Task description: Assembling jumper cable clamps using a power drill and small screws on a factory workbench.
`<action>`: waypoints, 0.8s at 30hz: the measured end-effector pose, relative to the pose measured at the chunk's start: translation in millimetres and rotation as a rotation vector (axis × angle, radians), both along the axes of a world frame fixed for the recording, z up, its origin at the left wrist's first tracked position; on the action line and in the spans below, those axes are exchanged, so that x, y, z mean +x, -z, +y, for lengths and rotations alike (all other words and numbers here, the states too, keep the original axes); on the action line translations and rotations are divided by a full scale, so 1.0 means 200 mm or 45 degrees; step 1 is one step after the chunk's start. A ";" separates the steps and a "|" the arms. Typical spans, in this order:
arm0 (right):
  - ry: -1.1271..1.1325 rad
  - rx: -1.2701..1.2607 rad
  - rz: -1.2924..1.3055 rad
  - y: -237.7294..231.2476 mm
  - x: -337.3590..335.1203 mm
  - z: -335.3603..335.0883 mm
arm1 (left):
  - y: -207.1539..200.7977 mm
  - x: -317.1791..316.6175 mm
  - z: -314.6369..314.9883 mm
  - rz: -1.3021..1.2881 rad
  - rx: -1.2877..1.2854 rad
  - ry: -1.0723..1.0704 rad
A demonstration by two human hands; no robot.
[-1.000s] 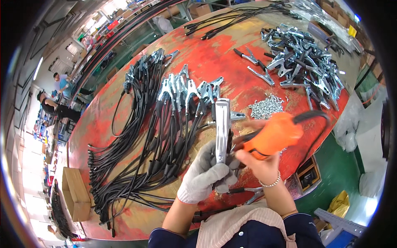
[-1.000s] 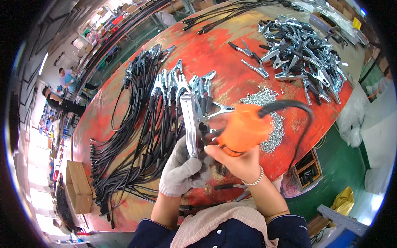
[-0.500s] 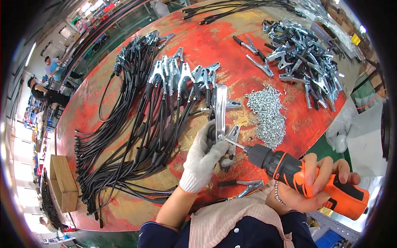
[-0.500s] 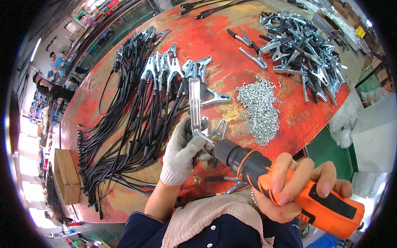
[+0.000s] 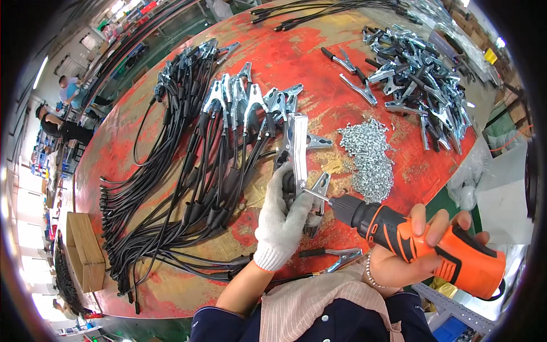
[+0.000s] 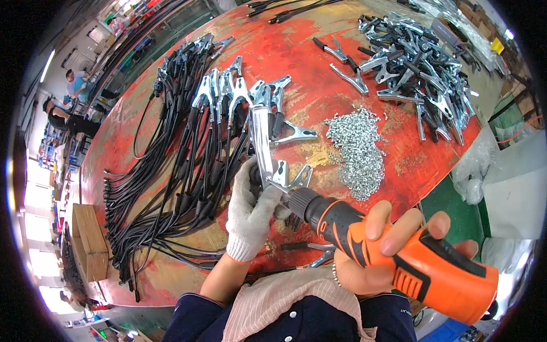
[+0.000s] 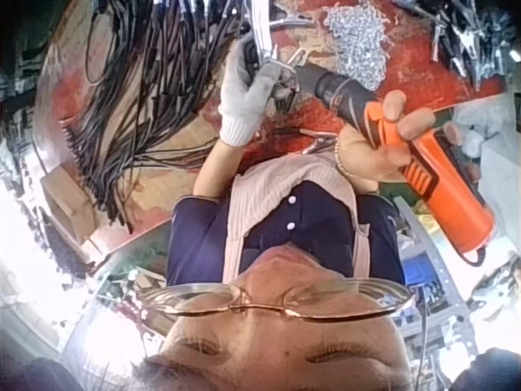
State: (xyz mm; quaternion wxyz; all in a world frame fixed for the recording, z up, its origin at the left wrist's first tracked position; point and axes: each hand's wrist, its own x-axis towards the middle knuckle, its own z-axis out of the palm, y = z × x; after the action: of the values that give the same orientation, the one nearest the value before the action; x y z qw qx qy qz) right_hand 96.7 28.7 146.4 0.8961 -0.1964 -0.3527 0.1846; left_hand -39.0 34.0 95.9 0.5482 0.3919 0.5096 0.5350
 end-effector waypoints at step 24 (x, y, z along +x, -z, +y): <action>-0.374 0.305 -0.382 0.10 0.20 0.01 | -0.10 -0.16 0.14 0.578 0.221 -0.144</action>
State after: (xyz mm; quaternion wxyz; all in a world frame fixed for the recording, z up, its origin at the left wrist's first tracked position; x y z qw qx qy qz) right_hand 137.3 31.4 126.3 0.8140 -0.0604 -0.5261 0.2385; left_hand -71.1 61.6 115.7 0.3531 0.5185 0.5929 0.5049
